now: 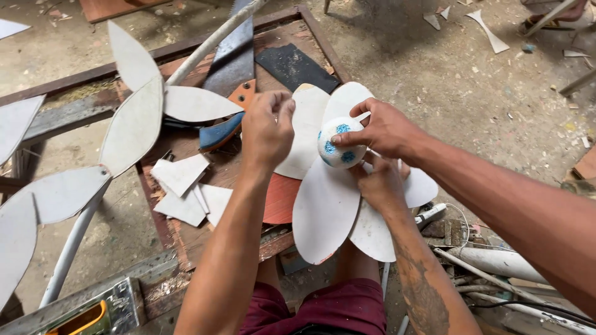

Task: Sanding a wooden petal and assembling a decorative wooden flower on a workshop table.

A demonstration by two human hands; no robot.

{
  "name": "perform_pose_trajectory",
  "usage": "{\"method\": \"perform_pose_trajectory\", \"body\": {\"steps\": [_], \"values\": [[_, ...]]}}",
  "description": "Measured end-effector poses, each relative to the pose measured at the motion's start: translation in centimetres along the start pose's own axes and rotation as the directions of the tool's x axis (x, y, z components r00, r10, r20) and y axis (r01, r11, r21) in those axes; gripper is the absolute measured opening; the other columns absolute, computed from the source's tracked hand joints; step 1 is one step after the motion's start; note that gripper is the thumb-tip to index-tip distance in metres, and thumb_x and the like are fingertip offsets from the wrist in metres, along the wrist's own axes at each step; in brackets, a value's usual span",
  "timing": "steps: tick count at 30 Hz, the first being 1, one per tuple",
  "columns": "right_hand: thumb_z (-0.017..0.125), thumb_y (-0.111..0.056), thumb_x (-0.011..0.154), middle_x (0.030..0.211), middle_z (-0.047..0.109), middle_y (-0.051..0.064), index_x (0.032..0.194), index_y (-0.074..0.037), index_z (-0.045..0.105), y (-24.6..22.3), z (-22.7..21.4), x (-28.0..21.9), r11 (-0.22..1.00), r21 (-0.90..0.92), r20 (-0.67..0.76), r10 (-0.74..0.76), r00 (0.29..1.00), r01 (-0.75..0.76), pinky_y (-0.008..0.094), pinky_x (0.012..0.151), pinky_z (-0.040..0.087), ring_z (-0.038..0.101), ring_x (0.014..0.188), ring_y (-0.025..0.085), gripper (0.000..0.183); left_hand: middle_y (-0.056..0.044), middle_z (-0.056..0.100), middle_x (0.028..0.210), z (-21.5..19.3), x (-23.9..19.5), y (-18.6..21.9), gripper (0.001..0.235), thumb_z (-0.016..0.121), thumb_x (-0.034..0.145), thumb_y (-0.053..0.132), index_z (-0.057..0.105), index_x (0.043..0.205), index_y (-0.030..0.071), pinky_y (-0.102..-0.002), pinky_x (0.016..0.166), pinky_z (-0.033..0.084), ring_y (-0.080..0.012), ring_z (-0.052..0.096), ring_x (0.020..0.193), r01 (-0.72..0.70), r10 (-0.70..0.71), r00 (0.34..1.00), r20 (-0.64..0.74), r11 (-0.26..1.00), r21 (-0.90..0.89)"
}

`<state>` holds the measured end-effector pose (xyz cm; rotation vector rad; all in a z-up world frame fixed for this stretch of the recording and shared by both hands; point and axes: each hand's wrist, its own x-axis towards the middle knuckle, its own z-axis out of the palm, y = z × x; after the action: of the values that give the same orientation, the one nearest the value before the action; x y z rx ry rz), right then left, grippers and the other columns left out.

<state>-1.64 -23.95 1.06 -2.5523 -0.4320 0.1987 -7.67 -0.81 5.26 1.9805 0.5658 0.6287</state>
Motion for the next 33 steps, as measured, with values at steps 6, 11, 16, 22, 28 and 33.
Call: {"method": "perform_pose_trajectory", "body": {"steps": [6, 11, 16, 22, 28, 33], "values": [[0.063, -0.03, 0.094, 0.149, 0.048, 0.004, 0.113, -0.022, 0.073, 1.1, 1.0, 0.6, 0.995, -0.097, 0.001, -0.039, 0.999, 0.039, 0.065, 0.123, 0.009, 0.048, 0.137, 0.029, 0.023, -0.035, 0.052, 0.136, -2.6, -4.9, 1.0, 0.059, 0.061, 0.087, 0.004, 0.048, 0.144, -0.003, -0.066, 0.107, 0.037, -0.0534, 0.049, 0.128, -0.149, 0.191, 0.941, 0.28, 0.975, -0.163], [0.056, -0.019, 0.094, 0.147, 0.048, 0.007, 0.11, -0.02, 0.072, 3.7, 2.4, 1.5, 0.994, -0.106, 0.007, -0.032, 0.999, 0.032, 0.063, 0.124, 0.006, 0.046, 0.138, 0.03, 0.023, -0.043, 0.03, 0.157, -2.1, -5.6, 1.8, 0.094, 0.07, 0.08, 0.008, 0.025, 0.161, -0.002, -0.077, 0.117, 0.02, -0.0601, 0.027, 0.147, -0.091, 0.123, 0.825, 0.551, 0.992, -0.085], [0.056, -0.021, 0.09, 0.151, 0.042, 0.0, 0.111, -0.026, 0.071, 0.4, -0.2, 0.0, 0.997, -0.047, 0.068, -0.053, 0.996, 0.056, 0.064, 0.124, 0.006, 0.042, 0.141, 0.026, 0.025, -0.023, 0.033, 0.166, 1.7, -5.7, -1.2, 0.093, 0.08, 0.087, 0.04, 0.031, 0.163, 0.017, -0.074, 0.118, 0.011, -0.0461, 0.032, 0.151, -0.263, 0.129, 0.795, 0.593, 0.954, 0.145], [0.052, -0.02, 0.103, 0.162, 0.04, 0.012, 0.155, -0.019, 0.045, 0.4, -2.3, 0.3, 0.998, 0.04, 0.166, -0.05, 0.985, 0.044, 0.061, 0.124, 0.005, 0.031, 0.153, 0.031, 0.053, -0.015, 0.045, 0.16, 3.7, -5.2, -2.4, 0.085, 0.081, 0.086, 0.038, 0.041, 0.158, 0.021, -0.07, 0.12, 0.008, -0.0396, 0.037, 0.15, -0.247, 0.081, 0.816, 0.572, 0.944, 0.219], [0.046, -0.017, 0.105, 0.163, 0.042, 0.012, 0.153, -0.015, 0.045, -1.1, -4.0, -0.4, 0.997, 0.062, 0.194, -0.047, 0.98, 0.035, 0.058, 0.123, 0.006, 0.037, 0.149, 0.033, 0.048, -0.016, 0.05, 0.154, 4.2, -5.5, -0.9, 0.084, 0.084, 0.083, 0.039, 0.045, 0.153, 0.014, -0.072, 0.12, 0.008, -0.0381, 0.039, 0.148, -0.201, 0.035, 0.846, 0.532, 0.945, 0.258], [0.039, -0.029, 0.109, 0.164, 0.039, 0.005, 0.164, -0.024, 0.029, 0.5, -3.1, 0.7, 0.996, 0.048, 0.269, -0.082, 0.96, 0.071, 0.063, 0.122, 0.001, 0.024, 0.156, 0.029, 0.056, -0.016, 0.053, 0.151, 3.9, -5.4, -1.1, 0.083, 0.084, 0.083, 0.042, 0.047, 0.153, 0.016, -0.07, 0.12, 0.011, -0.0362, 0.041, 0.147, -0.208, 0.046, 0.856, 0.515, 0.942, 0.262]]}}
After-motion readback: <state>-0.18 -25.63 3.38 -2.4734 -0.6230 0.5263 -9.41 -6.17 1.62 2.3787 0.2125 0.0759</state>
